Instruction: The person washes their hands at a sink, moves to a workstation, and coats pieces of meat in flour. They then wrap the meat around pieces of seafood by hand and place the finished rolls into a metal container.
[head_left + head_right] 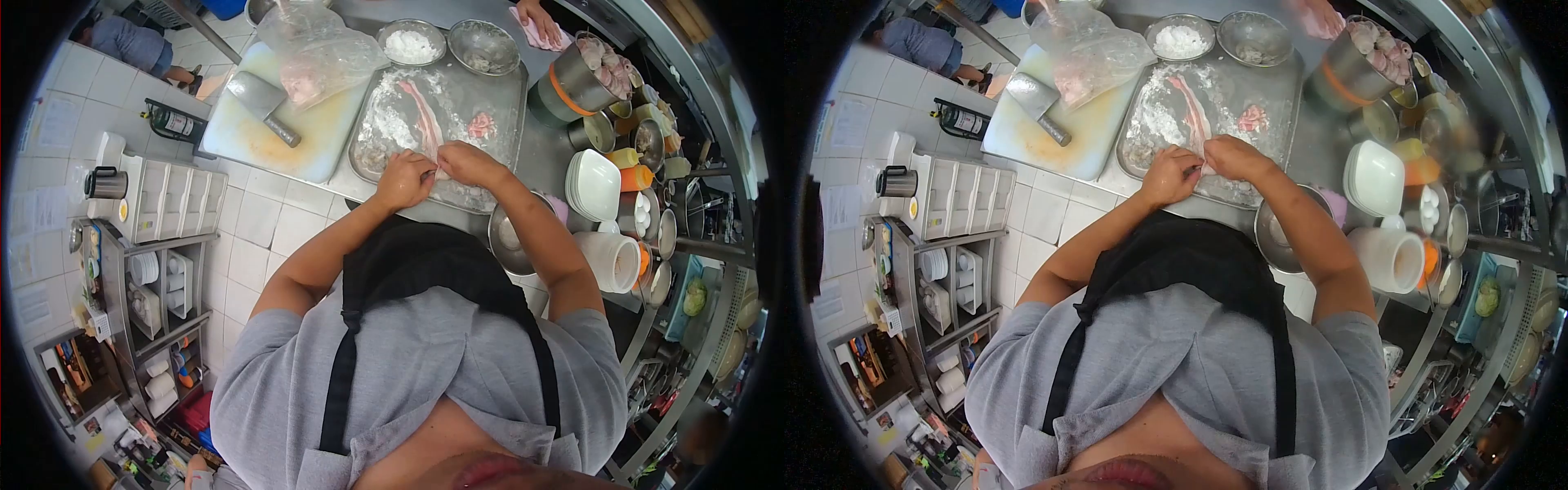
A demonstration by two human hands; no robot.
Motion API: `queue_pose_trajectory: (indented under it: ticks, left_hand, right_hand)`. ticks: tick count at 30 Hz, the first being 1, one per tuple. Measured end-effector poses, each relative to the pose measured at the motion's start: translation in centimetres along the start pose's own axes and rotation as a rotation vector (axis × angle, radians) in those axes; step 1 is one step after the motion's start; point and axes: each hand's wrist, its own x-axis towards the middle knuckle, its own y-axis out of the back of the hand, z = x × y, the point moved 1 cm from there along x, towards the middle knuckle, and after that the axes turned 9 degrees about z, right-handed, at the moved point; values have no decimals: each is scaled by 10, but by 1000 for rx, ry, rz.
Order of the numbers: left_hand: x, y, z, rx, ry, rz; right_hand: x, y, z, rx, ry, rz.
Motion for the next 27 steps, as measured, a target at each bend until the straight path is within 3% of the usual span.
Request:
queue_pose_trajectory:
  ticks: [3, 5, 9, 11, 13, 16, 19, 27]
  left_hand:
    - [-2, 8, 11, -30, 10, 31]
    - [0, 14, 22, -23, -89, 152]
    - [-1, 0, 12, 47, -211, 52]
    - [0, -6, 8, 22, -138, 75]
    - [1, -5, 6, 17, -107, 69]
    - [3, -1, 6, 22, -45, 36]
    - [6, -1, 6, 42, 19, -18]
    - [4, 0, 8, 60, 78, 20]
  right_hand:
    - [-1, -1, -3, 35, -10, -12]
    - [0, 1, -5, 49, -9, 22]
    - [-3, 3, -1, 81, -62, 8]
    - [-8, 7, 0, 88, -84, -1]
    - [-18, 11, -7, 73, -50, 188]
    - [-39, 23, -30, -6, 109, 222]
    - [-50, 13, -36, -76, 124, 240]
    - [-33, 11, -20, 9, -40, 82]
